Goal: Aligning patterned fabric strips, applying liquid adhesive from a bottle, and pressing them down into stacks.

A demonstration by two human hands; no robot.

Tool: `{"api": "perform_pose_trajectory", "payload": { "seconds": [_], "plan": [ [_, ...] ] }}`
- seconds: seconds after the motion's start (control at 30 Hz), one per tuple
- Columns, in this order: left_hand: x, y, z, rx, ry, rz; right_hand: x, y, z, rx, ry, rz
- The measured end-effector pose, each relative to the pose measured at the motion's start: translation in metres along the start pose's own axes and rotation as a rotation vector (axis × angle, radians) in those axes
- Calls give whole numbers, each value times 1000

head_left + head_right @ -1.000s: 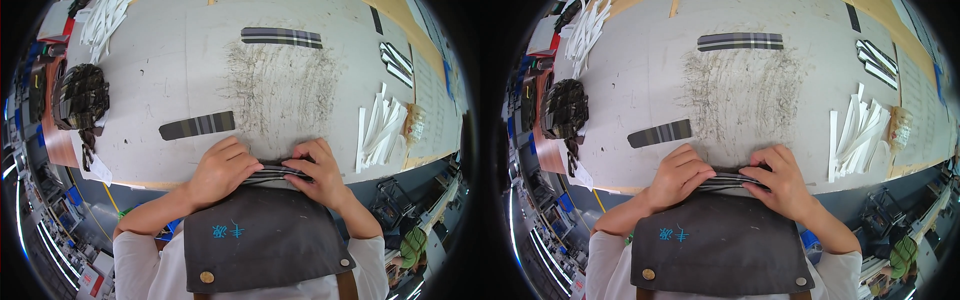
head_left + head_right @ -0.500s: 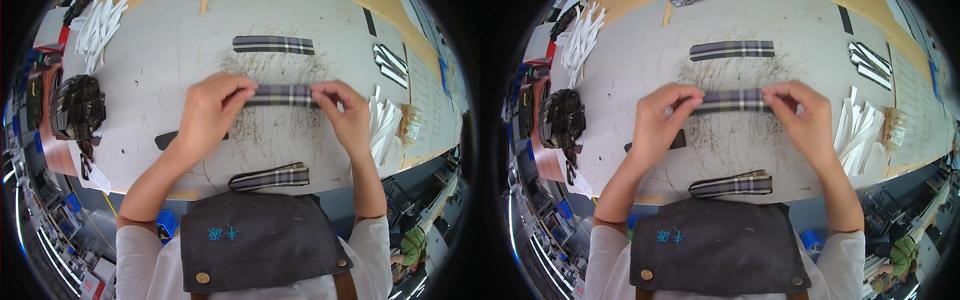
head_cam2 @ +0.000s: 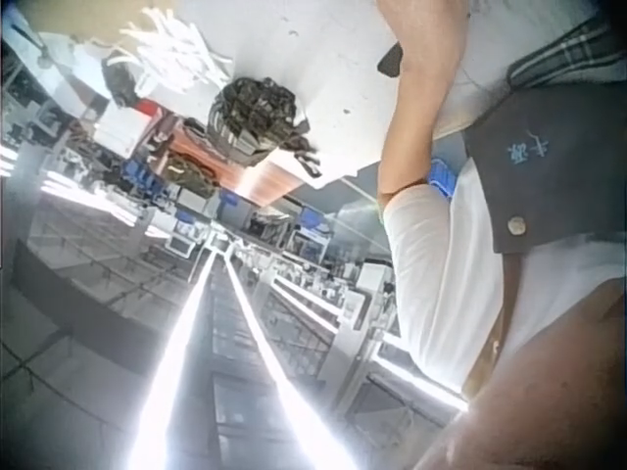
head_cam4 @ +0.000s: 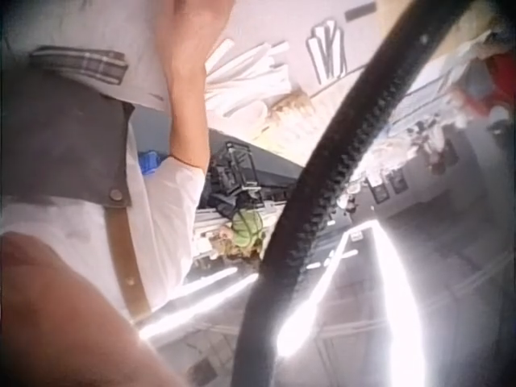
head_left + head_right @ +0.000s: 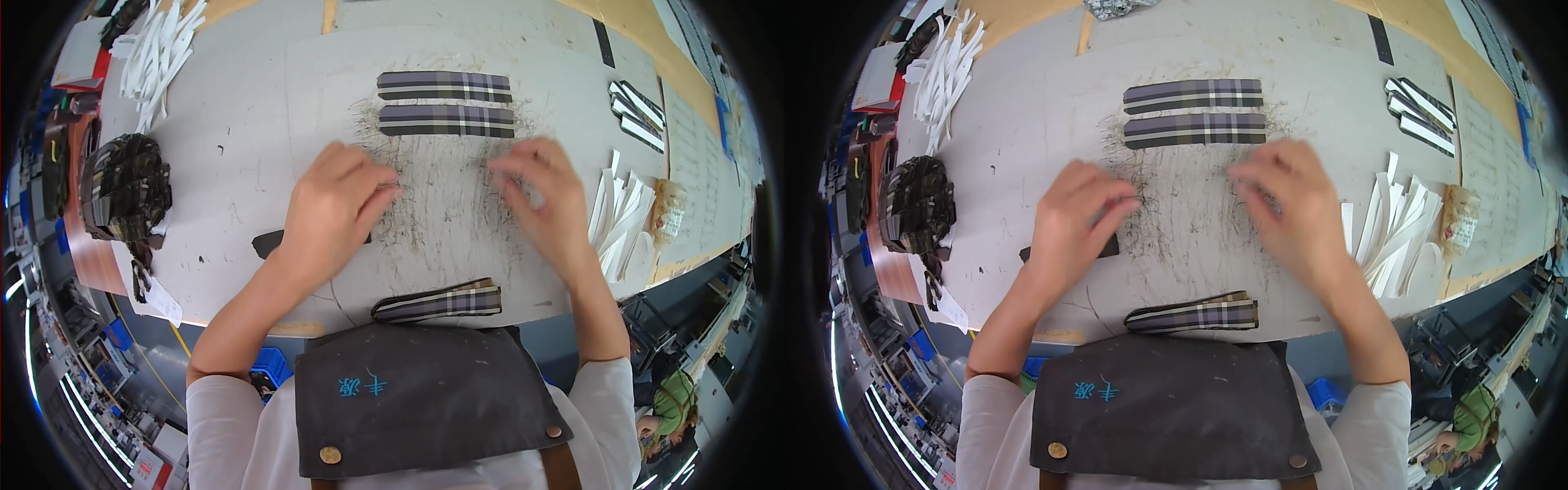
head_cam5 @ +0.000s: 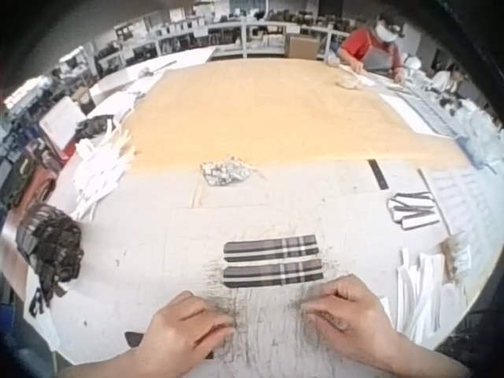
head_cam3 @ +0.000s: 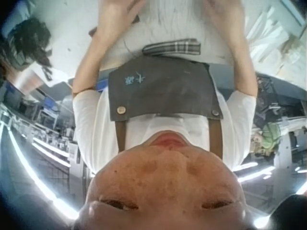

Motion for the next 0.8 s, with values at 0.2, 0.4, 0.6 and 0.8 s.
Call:
{"api": "perform_pose_trajectory", "payload": {
  "seconds": [0.2,0.4,0.6,0.8],
  "plan": [
    [-31,-16,28,-128,-8,-116,12,-41,35,-35,-137,-254],
    [-58,-31,48,-266,-38,-174,20,-48,22,-111,-120,-227],
    [-58,-54,65,-392,-125,-191,46,-60,-7,-201,-146,-256],
    [-46,-44,55,-305,-138,-128,65,-68,-25,-189,-163,-273]
  ]
}}
Point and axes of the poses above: each hand's wrist, its own z-axis away from the middle knuckle, its own x-axis out of the palm, y = z × x, the point moved 5 cm from there along -z, towards the middle knuckle, and after that the axes turned 15 degrees about -x, right-handed, at the moved point
